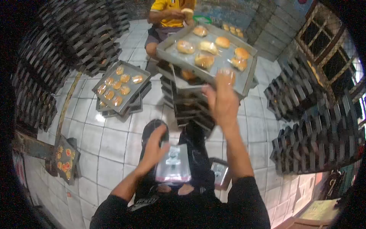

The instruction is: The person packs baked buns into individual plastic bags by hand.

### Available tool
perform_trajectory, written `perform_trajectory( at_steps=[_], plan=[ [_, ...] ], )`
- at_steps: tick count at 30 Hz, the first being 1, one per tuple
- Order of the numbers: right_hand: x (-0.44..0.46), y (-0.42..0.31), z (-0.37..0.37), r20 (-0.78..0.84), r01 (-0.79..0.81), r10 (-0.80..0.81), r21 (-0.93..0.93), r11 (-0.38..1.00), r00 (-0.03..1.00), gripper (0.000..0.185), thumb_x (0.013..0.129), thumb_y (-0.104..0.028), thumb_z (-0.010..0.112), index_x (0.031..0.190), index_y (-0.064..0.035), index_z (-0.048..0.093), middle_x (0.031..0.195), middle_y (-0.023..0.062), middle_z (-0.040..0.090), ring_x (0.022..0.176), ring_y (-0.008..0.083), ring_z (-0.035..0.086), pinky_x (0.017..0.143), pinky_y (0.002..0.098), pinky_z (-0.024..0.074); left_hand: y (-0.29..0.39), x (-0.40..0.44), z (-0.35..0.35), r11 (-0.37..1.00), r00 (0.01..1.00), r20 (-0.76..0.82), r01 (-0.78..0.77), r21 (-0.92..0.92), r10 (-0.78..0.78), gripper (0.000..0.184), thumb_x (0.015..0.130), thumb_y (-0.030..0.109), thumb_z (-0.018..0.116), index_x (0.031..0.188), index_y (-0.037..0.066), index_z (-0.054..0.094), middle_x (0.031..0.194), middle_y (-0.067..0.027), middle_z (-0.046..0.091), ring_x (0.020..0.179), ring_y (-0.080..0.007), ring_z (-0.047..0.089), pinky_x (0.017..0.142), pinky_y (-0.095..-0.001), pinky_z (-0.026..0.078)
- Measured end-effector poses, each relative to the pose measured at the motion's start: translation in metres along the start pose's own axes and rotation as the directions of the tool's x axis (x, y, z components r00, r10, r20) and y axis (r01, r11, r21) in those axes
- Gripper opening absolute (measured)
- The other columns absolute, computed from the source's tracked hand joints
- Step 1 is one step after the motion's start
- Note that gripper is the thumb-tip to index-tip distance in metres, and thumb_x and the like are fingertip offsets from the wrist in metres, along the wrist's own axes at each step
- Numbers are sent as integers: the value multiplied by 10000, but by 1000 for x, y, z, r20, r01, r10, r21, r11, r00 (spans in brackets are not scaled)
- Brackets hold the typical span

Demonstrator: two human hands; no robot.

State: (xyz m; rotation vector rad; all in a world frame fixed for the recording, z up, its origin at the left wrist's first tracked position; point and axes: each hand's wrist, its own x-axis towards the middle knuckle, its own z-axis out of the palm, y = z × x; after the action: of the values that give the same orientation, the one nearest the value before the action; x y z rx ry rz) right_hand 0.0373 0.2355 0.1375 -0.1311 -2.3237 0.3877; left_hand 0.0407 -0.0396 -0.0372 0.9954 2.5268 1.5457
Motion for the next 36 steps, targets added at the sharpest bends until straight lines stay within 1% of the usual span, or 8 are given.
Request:
perform_trajectory(
  at_steps=[2,10,12,14,19,27,33,36],
  plan=[
    [-53,-10,11,187,57,-111,274,960,976,394,864,-170,795,1180,9,640,1138,236,691,969,422,698,862,450,568,4,-32,0,887,995,45,-99,451,88,463,831,178,751,1274,73,666,1551,-209,455,1482,-478,308,1157,-564,346],
    [-181,-30,39,591,58,-226,290,955,774,248,889,-175,731,1056,2,682,997,164,690,994,345,671,844,418,563,-3,-55,-11,892,938,161,-342,295,306,309,883,107,755,1191,101,742,1505,-196,537,1370,-405,516,1096,-509,467],
    [-156,-13,32,693,-56,-307,448,892,653,157,889,-128,715,1004,-28,678,1017,151,679,961,375,650,797,454,544,-8,-54,0,940,952,228,256,-227,-204,267,932,141,730,1185,55,729,1324,-199,652,1175,-316,651,965,-437,548],
    [-87,18,23,516,69,-458,606,792,723,216,894,-166,760,1044,-31,681,1004,139,673,928,347,653,788,424,546,-18,-41,-2,646,797,427,600,-472,-428,193,970,161,704,1104,24,726,1131,-158,724,969,-226,707,829,-356,574],
    [137,168,33,271,-142,85,199,970,959,399,1002,-377,650,1212,-43,710,1051,137,749,917,222,717,828,371,557,-21,8,-9,456,766,273,586,-670,-583,244,1012,221,676,919,-3,658,844,-115,735,743,-179,703,683,-312,556],
    [242,491,140,278,-269,386,-378,886,880,813,968,-663,519,972,123,730,1023,334,723,1044,451,704,892,484,533,-35,9,4,377,725,188,540,-753,-662,261,1055,229,606,1027,-29,638,888,-133,732,791,-217,714,761,-351,580],
    [235,390,126,325,-564,634,-289,773,702,671,896,-548,726,985,118,717,1040,248,743,941,328,741,784,443,578,-41,10,10,325,672,178,551,-768,-719,313,1049,255,616,1138,-43,639,944,-125,730,839,-207,718,758,-350,584],
    [221,356,134,358,-463,429,12,886,830,558,856,-364,828,1130,88,648,1014,167,729,865,223,729,695,395,587,-47,7,8,273,690,188,500,-822,-699,357,1071,309,561,1146,-35,619,1065,-183,725,892,-222,724,802,-366,593]
  ],
)
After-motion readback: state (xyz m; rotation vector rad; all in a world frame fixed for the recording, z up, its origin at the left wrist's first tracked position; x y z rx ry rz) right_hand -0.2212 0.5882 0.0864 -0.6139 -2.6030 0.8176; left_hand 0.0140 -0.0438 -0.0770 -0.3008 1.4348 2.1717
